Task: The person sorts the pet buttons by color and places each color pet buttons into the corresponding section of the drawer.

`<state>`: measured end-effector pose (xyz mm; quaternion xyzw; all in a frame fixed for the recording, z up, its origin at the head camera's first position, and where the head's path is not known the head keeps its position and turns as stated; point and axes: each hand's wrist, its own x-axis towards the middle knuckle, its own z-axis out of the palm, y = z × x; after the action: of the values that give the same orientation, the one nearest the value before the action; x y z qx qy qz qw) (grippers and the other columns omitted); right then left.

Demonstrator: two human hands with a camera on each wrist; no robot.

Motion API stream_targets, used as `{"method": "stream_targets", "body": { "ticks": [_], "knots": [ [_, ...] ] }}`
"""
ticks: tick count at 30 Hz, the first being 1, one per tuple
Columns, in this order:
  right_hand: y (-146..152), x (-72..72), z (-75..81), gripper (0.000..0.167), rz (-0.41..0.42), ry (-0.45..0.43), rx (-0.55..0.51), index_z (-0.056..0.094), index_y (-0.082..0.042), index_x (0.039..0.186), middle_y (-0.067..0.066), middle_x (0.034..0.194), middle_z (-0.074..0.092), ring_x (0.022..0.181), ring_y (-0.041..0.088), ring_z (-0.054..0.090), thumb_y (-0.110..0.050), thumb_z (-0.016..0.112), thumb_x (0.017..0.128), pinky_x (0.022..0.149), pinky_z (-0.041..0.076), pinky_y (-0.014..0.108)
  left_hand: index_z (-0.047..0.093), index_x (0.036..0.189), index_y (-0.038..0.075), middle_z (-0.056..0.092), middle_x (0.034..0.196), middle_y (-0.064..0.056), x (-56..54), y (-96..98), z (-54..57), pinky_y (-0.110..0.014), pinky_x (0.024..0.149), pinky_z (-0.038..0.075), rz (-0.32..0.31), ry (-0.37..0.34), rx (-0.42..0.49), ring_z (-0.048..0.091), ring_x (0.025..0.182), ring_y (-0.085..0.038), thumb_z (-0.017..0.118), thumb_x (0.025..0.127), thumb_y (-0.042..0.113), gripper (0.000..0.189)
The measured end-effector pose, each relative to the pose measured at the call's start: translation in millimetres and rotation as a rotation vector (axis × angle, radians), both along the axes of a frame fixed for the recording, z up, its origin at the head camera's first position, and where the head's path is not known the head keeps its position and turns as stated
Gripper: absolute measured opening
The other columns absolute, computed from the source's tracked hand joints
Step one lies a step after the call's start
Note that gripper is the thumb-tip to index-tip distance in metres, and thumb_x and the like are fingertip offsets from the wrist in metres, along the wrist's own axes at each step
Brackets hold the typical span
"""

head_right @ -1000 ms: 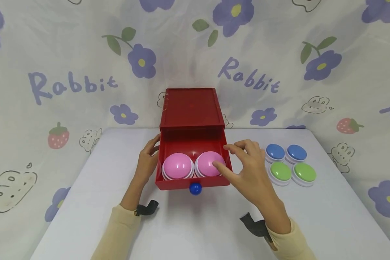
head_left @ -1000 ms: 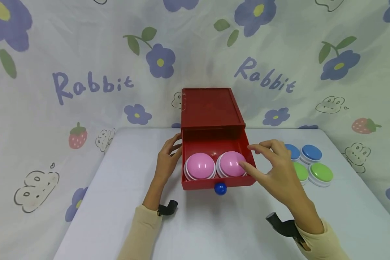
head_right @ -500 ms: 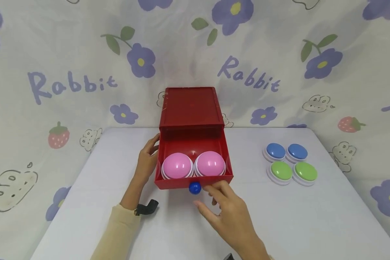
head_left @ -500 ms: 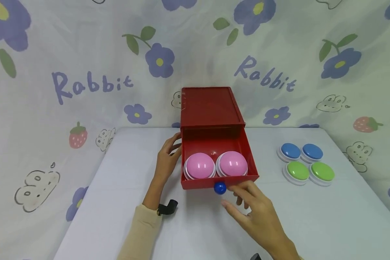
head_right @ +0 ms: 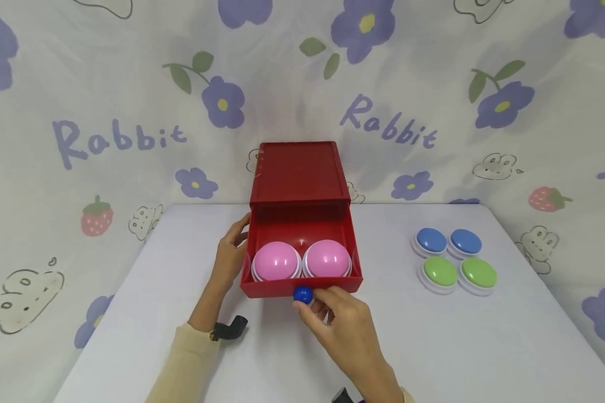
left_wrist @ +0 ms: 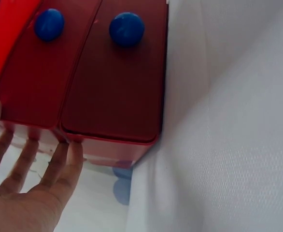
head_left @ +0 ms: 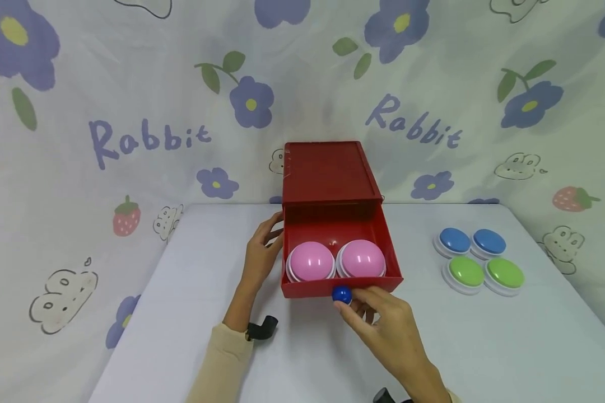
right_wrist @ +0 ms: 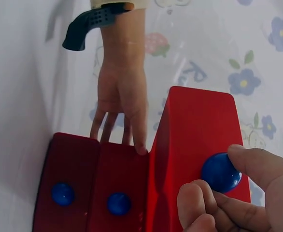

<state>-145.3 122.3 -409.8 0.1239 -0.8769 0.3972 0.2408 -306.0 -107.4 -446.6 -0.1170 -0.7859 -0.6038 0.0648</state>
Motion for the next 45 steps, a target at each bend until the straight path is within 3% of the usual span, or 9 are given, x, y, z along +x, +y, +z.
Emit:
{"method": "stream_targets", "body": {
  "ticks": [4,8,16,20,25,28,35,38,45],
  "knots": [
    [0,-2.5,-0.3,0.024,0.018,0.016,-0.025,0.077,-0.013,0.091,-0.021,0.077,0.059,0.064,-0.002,0.054,-0.014,0.092,0.072,0.055,0.053,0.02,0.045,0.151,0.026,0.049,0.147,-0.004,-11.2,-3.4,-16.0,-0.046,0.099,0.05,0.001,0.009,0.007,0.055,0.126,-0.03,0.063,0.1,0.027,0.054],
    [0,-6.0,0.6,0.023,0.025,0.014,-0.019,0.076,-0.014,0.091,-0.021,0.077,0.059,0.065,-0.002,0.054,-0.016,0.091,0.074,0.056,0.054,0.02,0.048,0.149,0.033,0.051,0.144,0.002,-11.0,-5.3,-21.7,-0.046,0.098,0.051,0.015,0.009,0.01,0.056,0.124,-0.025,0.065,0.098,0.033,0.054],
    [4,-14.7,3.1,0.022,0.028,0.017,-0.022,0.076,-0.014,0.09,-0.021,0.077,0.059,0.064,0.0,0.054,-0.016,0.09,0.074,0.057,0.054,0.021,0.048,0.148,0.038,0.052,0.143,0.006,-10.4,-3.1,-20.9,-0.04,0.095,0.053,0.024,0.034,0.001,0.057,0.124,-0.021,0.065,0.096,0.042,0.055],
    [5,-20.2,3.8,0.019,0.046,0.027,-0.021,0.076,-0.013,0.09,-0.019,0.076,0.06,0.065,0.001,0.054,-0.017,0.089,0.076,0.057,0.053,0.022,0.049,0.147,0.039,0.053,0.142,0.007,-12.2,-3.3,-22.0,-0.041,0.097,0.052,0.027,0.048,0.004,0.057,0.123,-0.021,0.065,0.098,0.038,0.051],
    [4,-27.1,4.5,0.019,0.045,0.027,-0.024,0.076,-0.01,0.09,-0.016,0.076,0.061,0.066,0.002,0.054,-0.016,0.089,0.077,0.058,0.054,0.022,0.047,0.149,0.034,0.051,0.145,0.001,-11.8,-3.8,-23.6,-0.043,0.097,0.052,0.013,0.029,0.006,0.056,0.125,-0.026,0.065,0.099,0.029,0.054],
    [4,-32.0,4.8,0.02,0.041,0.027,-0.028,0.076,-0.01,0.09,-0.014,0.076,0.061,0.067,0.003,0.055,-0.017,0.089,0.077,0.059,0.054,0.022,0.045,0.152,0.026,0.049,0.147,-0.005,-8.5,-2.2,-17.4,-0.044,0.099,0.05,0.002,0.017,0.004,0.054,0.127,-0.032,0.063,0.1,0.023,0.055],
    [3,-42.1,5.7,0.022,0.057,0.053,-0.047,0.075,-0.008,0.093,-0.011,0.078,0.062,0.068,0.004,0.057,-0.016,0.088,0.077,0.06,0.056,0.024,0.045,0.152,0.014,0.049,0.146,-0.012,10.6,1.8,15.2,-0.043,0.1,0.05,-0.008,0.018,-0.007,0.055,0.126,-0.032,0.061,0.101,0.017,0.054],
    [4,-44.5,6.2,0.022,0.055,0.054,-0.058,0.076,-0.008,0.093,-0.01,0.078,0.063,0.068,0.004,0.057,-0.016,0.088,0.077,0.06,0.056,0.025,0.044,0.152,0.013,0.049,0.146,-0.012,13.1,2.5,19.6,-0.044,0.101,0.049,-0.009,0.008,-0.011,0.055,0.126,-0.032,0.061,0.101,0.017,0.053],
    [4,-48.1,5.2,0.021,0.066,0.052,-0.071,0.076,-0.008,0.092,-0.011,0.077,0.063,0.067,0.005,0.057,-0.016,0.088,0.077,0.06,0.056,0.026,0.046,0.151,0.014,0.05,0.145,-0.011,12.4,2.0,17.4,-0.044,0.1,0.05,-0.004,0.005,-0.005,0.055,0.125,-0.031,0.061,0.101,0.017,0.053]
  ]
}}
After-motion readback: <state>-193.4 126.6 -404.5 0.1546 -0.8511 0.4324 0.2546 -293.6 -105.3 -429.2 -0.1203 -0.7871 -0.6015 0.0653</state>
